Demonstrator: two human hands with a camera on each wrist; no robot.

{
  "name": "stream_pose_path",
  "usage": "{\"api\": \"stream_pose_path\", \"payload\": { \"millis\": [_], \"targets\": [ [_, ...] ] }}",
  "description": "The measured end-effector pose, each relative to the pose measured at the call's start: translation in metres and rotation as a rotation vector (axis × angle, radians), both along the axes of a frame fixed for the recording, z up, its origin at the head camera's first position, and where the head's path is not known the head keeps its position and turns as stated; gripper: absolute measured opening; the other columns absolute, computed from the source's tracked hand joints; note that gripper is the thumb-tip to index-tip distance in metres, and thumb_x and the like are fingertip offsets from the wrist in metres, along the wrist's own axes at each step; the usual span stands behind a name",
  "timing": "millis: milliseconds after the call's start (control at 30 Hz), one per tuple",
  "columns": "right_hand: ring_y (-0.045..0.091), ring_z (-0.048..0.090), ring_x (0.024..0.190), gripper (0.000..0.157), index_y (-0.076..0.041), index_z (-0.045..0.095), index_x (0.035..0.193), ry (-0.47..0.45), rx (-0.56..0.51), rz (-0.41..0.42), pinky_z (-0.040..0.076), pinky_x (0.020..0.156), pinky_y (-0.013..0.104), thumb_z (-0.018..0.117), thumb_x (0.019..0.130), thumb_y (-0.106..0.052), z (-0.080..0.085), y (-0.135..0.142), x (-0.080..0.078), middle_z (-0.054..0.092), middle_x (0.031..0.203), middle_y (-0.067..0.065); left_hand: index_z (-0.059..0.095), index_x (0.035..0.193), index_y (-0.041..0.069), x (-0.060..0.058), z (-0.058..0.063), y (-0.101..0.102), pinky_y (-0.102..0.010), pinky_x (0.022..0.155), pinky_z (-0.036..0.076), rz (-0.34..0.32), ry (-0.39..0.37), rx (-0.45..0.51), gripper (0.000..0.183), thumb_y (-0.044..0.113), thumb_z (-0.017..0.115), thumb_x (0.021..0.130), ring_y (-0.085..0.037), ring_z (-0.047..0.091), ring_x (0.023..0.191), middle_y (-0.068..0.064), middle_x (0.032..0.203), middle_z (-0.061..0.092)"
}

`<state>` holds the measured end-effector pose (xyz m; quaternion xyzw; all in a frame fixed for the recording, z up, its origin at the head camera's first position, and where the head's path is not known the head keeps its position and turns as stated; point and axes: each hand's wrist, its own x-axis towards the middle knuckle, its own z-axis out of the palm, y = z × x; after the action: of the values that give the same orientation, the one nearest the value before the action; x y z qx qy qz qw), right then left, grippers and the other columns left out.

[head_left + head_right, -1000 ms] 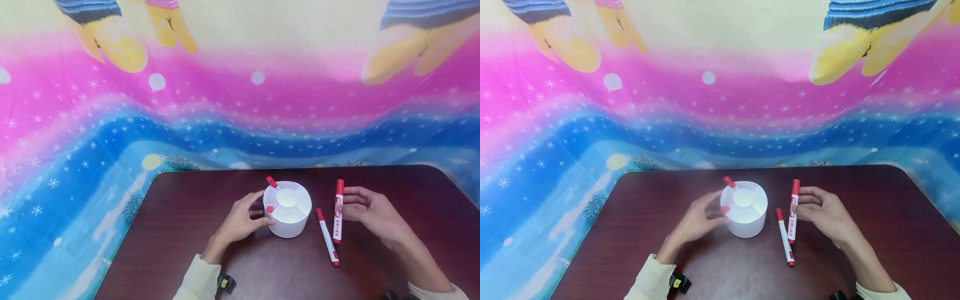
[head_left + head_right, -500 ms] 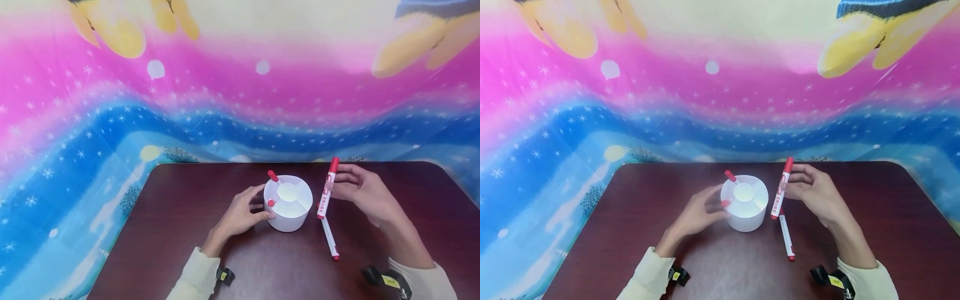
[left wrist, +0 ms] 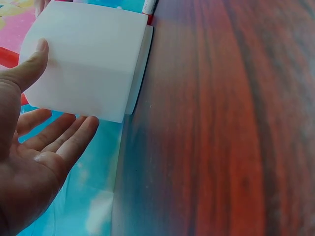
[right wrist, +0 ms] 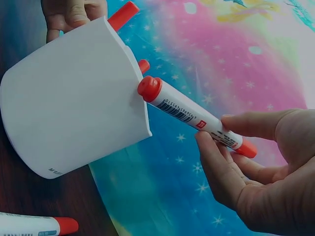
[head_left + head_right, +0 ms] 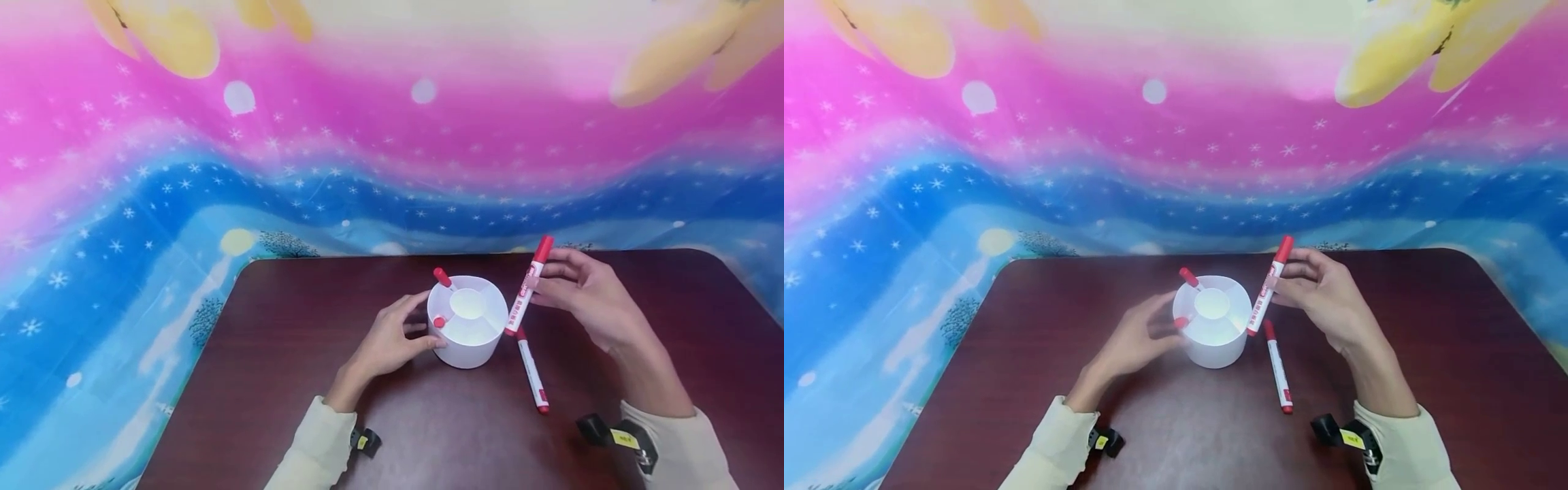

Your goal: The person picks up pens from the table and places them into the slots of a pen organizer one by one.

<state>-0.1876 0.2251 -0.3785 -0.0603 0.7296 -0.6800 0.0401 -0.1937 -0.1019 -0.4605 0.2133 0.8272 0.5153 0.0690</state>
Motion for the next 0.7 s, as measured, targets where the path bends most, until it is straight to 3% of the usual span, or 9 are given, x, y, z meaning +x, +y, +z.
{"api": "stream_pose_path", "payload": {
  "millis": [133, 467, 700],
  "targets": [
    [0.011, 0.077, 0.094, 0.046, -0.011, 0.053, 0.138, 0.013, -0.018, -0.010, 0.068, 0.084, 0.028, 0.076, 0.099, -0.005, 0.002, -0.003, 0.000, 0.070, 0.113, 0.001, 0.050, 0.161, 0.021, 0.000, 0.000, -0.002, -0.045, 0.103, 0.063, 0.001, 0.004, 0.015, 0.086, 0.022, 0.093, 0.086, -0.025, 0.069, 0.131, -0.005, 0.145, 0.063],
    [0.012, 0.078, 0.090, 0.041, -0.012, 0.055, 0.134, 0.006, -0.044, -0.057, 0.068, 0.082, 0.028, 0.077, 0.100, -0.008, 0.002, -0.010, 0.003, 0.069, 0.109, 0.000, 0.050, 0.161, 0.022, 0.002, -0.001, -0.002, -0.037, 0.102, 0.064, 0.004, 0.001, 0.001, 0.085, 0.025, 0.093, 0.087, -0.023, 0.068, 0.132, -0.004, 0.149, 0.061],
    [0.011, 0.079, 0.090, 0.038, -0.012, 0.055, 0.132, 0.017, -0.018, -0.069, 0.068, 0.085, 0.031, 0.076, 0.101, -0.009, 0.000, -0.015, 0.003, 0.068, 0.107, 0.000, 0.050, 0.160, 0.019, 0.002, -0.002, 0.000, -0.045, 0.104, 0.063, -0.010, 0.008, 0.025, 0.084, 0.022, 0.092, 0.087, -0.028, 0.067, 0.133, -0.007, 0.149, 0.061]
  ]
}}
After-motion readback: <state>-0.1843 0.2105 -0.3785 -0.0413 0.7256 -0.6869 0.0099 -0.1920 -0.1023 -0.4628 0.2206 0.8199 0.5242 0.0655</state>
